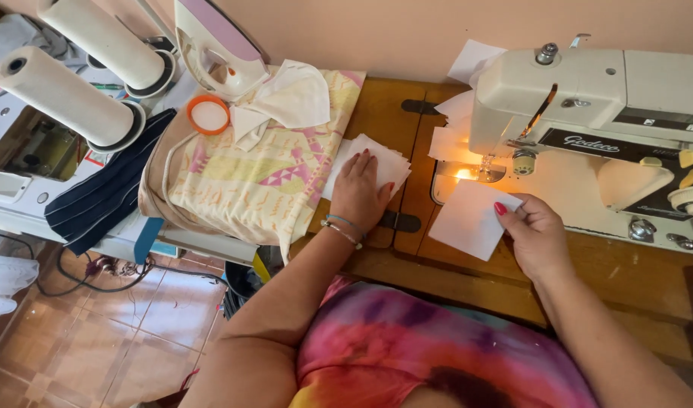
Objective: Sorting and stacking small white fabric squares on a sewing machine table in preparation for sewing.
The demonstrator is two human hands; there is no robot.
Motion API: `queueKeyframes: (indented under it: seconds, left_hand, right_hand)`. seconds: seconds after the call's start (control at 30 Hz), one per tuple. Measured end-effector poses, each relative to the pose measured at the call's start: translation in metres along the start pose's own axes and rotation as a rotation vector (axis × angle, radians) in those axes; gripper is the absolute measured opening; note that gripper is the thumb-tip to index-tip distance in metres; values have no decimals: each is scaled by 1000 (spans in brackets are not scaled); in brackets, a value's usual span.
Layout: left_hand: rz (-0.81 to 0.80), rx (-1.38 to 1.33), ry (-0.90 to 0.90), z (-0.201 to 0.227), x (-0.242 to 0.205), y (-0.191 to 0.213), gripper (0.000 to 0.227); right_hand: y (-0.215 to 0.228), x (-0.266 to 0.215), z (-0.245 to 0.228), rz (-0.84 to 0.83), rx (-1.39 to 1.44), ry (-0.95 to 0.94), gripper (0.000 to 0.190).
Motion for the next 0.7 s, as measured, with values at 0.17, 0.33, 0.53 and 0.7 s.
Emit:
queueKeyframes:
  seconds: [0.17, 0.33, 0.53, 0.7]
  left_hand:
    - [-6, -79, 16, 1, 0, 11, 55]
    - [12, -127, 57, -4, 1, 14, 60]
    - [-14, 33, 64, -4, 3, -10, 55]
    - [20, 147, 7, -27, 1, -45, 43]
  right_hand:
    - [11, 3, 40, -34, 60, -3, 8]
    - [7, -9, 4, -38, 67, -32, 8]
    - [7, -13, -11, -34, 100, -67, 8]
    - [20, -9, 26, -10, 99, -64, 6]
Point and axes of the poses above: each hand's wrist, its own x-axis towards the middle knuckle, its own y-axis out of the back of the hand, z = x × y, the point moved 2 cm from there along x, towards the middle knuckle, and after that the axes turned 8 degrees about -x, right-handed, at the moved point
